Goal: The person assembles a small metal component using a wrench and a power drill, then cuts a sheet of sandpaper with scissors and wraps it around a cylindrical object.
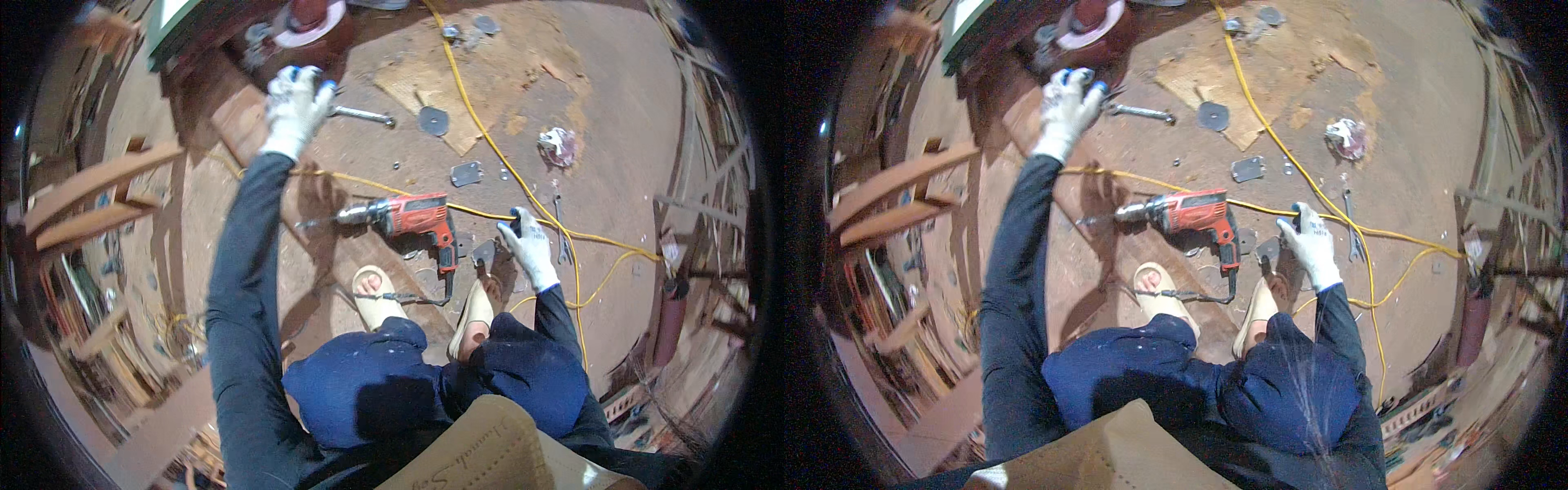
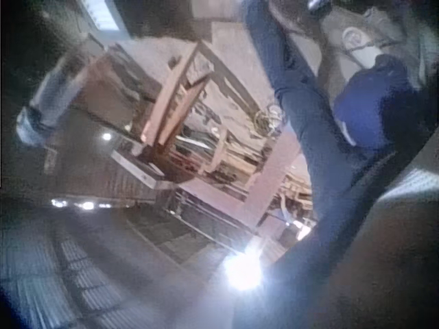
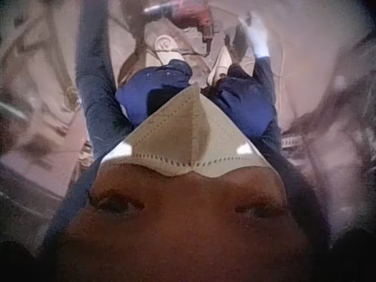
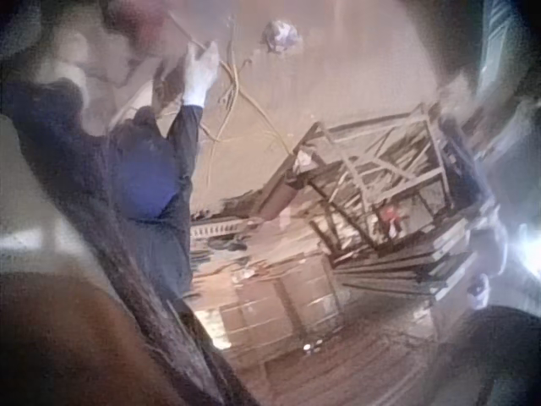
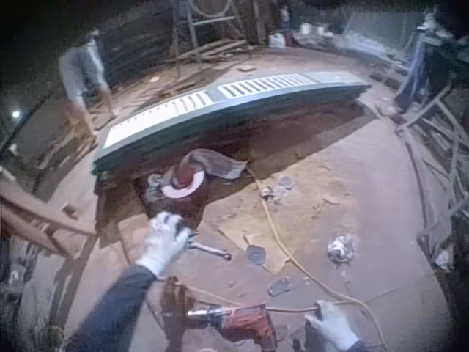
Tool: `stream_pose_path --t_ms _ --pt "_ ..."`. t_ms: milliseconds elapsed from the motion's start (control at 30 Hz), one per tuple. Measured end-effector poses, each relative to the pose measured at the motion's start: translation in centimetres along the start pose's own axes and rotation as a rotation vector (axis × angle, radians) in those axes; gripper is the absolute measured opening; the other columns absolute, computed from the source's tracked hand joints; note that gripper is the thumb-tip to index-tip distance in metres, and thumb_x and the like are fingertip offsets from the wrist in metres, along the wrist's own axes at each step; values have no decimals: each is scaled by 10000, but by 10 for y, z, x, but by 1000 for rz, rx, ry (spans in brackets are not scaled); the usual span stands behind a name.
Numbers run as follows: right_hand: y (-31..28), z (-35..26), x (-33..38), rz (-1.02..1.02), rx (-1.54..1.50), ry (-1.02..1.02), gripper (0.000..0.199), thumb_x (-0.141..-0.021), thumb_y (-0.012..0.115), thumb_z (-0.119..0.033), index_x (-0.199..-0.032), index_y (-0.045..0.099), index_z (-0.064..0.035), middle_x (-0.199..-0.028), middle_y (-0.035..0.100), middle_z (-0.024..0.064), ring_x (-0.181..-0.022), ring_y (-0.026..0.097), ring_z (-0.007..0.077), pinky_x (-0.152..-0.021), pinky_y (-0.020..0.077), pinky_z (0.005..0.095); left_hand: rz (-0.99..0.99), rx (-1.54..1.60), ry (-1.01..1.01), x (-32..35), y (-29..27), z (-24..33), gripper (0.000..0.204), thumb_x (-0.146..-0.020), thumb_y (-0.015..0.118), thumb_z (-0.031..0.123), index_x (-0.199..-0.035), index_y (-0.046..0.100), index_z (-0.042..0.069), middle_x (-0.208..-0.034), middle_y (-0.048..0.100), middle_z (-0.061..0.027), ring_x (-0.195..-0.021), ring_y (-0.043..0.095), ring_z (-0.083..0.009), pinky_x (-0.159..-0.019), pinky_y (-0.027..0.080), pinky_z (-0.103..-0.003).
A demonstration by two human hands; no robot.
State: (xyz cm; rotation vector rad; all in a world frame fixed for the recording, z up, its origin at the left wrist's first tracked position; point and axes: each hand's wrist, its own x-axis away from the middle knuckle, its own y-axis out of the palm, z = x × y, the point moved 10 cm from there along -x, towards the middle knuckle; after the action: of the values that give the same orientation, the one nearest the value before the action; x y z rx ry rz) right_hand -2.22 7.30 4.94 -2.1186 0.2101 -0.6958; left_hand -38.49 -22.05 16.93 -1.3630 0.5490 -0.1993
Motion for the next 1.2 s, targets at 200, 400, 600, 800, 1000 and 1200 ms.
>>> stream_pose_path --t_ms 200,400,600,800,1000,1200 --pt "12 40 63 -28 -52 78 525 -818 642 -417 -1189 529 -63 -1099 601 159 -1014 580 329 -871 460 408 -278 -238 -136 -142 50 -41 645 -815 499 615 -1394 385 355 -1386 395 -229 -1205 454 -447 -970 408 -502" --pt "-11 84 122 44 -155 347 417 -823 658 -291 -1158 551 -67 -1029 607 147 -954 590 325 -822 471 408 -530 -377 -106 -193 120 3 735 -802 438 715 -1435 300 368 -1483 182 -299 -1275 316 -549 -1045 312 -536" --pt "-18 94 148 72 -194 427 367 -840 635 -275 -1140 576 -73 -1019 618 154 -954 597 327 -830 469 404 -183 419 -524 -213 187 -103 764 -784 587 623 -1253 538 21 -1215 576 -222 -1124 557 -339 -933 426 -393" --pt "4 64 120 -54 -267 301 373 -843 636 -258 -1156 567 -69 -1047 622 154 -948 610 316 -822 479 395 562 1101 -864 -143 94 -241 227 -777 611 144 -963 654 21 -842 669 -83 -669 598 -191 -611 470 -318" --pt "-16 63 87 -34 -315 236 388 -827 674 -220 -1166 574 -59 -969 640 122 -873 638 224 -753 499 353 709 952 -444 -37 -41 -114 243 -785 589 5 -1010 677 32 -868 667 -48 -680 570 -115 -626 462 -254" --pt "-45 -77 -15 -60 -441 -240 901 -687 816 -243 -1417 322 -56 -1381 422 163 -1228 475 254 -998 412 347 506 1263 50 75 -104 4 119 -770 538 -114 -786 521 2 -1051 640 -227 -966 626 -295 -886 476 -385"
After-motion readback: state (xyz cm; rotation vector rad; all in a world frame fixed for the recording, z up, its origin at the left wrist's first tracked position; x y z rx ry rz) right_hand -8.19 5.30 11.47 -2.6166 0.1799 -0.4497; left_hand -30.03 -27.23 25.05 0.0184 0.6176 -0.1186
